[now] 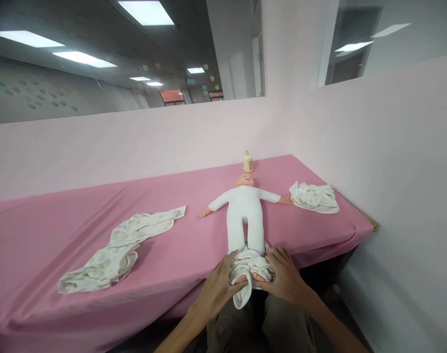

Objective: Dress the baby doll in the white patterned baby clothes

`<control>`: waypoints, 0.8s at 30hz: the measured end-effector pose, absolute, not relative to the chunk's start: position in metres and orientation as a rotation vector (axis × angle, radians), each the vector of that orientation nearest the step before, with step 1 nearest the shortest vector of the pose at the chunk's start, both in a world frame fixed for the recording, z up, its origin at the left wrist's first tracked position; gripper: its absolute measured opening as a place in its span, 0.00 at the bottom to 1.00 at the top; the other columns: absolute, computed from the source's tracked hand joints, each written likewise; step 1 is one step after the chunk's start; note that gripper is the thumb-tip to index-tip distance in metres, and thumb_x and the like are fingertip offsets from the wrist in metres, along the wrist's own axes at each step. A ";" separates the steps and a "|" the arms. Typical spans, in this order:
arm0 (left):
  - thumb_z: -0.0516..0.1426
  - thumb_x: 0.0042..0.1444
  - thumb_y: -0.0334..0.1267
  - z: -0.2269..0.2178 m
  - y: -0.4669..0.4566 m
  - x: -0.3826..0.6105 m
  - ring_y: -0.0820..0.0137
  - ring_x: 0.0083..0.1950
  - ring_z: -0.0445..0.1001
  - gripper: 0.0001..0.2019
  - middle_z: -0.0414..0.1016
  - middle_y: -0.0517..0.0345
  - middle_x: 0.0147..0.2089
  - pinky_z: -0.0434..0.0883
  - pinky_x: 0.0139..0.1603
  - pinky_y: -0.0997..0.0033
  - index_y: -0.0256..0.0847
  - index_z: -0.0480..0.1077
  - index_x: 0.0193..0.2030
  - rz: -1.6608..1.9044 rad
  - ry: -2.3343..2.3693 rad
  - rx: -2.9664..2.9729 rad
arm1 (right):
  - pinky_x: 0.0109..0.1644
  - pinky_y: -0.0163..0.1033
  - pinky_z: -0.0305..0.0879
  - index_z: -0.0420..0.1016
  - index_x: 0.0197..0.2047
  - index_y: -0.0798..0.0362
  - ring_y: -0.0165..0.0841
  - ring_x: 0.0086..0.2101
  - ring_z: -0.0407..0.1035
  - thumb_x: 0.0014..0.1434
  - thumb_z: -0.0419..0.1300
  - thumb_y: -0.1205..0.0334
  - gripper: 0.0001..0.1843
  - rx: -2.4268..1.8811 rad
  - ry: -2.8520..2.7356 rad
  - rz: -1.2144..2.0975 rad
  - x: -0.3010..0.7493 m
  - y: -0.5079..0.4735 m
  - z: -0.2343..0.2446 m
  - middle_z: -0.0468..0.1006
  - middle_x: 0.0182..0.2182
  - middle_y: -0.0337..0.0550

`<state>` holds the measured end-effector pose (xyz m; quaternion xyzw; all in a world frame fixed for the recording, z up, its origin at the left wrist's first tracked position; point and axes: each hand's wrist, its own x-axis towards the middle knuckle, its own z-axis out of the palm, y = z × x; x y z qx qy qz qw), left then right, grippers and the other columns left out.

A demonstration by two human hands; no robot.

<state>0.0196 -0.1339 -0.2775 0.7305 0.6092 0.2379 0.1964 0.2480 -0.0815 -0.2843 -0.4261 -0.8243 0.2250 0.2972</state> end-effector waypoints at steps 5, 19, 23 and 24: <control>0.58 0.56 0.46 -0.288 -0.141 0.032 0.57 0.64 0.62 0.33 0.59 0.46 0.65 0.64 0.61 0.52 0.42 0.51 0.66 0.861 1.840 1.808 | 0.55 0.50 0.60 0.67 0.37 0.50 0.45 0.52 0.62 0.55 0.63 0.50 0.14 -0.981 -2.196 0.547 0.248 -0.081 -0.288 0.72 0.44 0.48; 0.56 0.55 0.50 -0.269 -0.148 0.043 0.55 0.51 0.73 0.26 0.75 0.47 0.50 0.68 0.50 0.55 0.40 0.61 0.56 0.815 1.899 1.564 | 0.38 0.39 0.63 0.65 0.38 0.51 0.35 0.35 0.65 0.52 0.64 0.52 0.16 -1.187 -1.855 1.188 0.241 -0.094 -0.288 0.72 0.33 0.39; 0.57 0.56 0.51 -0.269 -0.151 0.044 0.58 0.52 0.71 0.25 0.73 0.47 0.51 0.68 0.51 0.59 0.38 0.60 0.55 0.940 1.790 1.480 | 0.38 0.37 0.63 0.65 0.37 0.52 0.33 0.35 0.64 0.54 0.63 0.50 0.16 -1.159 -1.763 1.269 0.239 -0.099 -0.285 0.71 0.32 0.38; 0.57 0.56 0.51 -0.270 -0.152 0.044 0.59 0.52 0.71 0.25 0.73 0.48 0.51 0.68 0.51 0.60 0.38 0.60 0.54 0.972 1.741 1.463 | 0.38 0.37 0.63 0.65 0.37 0.52 0.34 0.35 0.65 0.55 0.62 0.51 0.16 -1.164 -1.756 1.297 0.238 -0.101 -0.284 0.71 0.32 0.38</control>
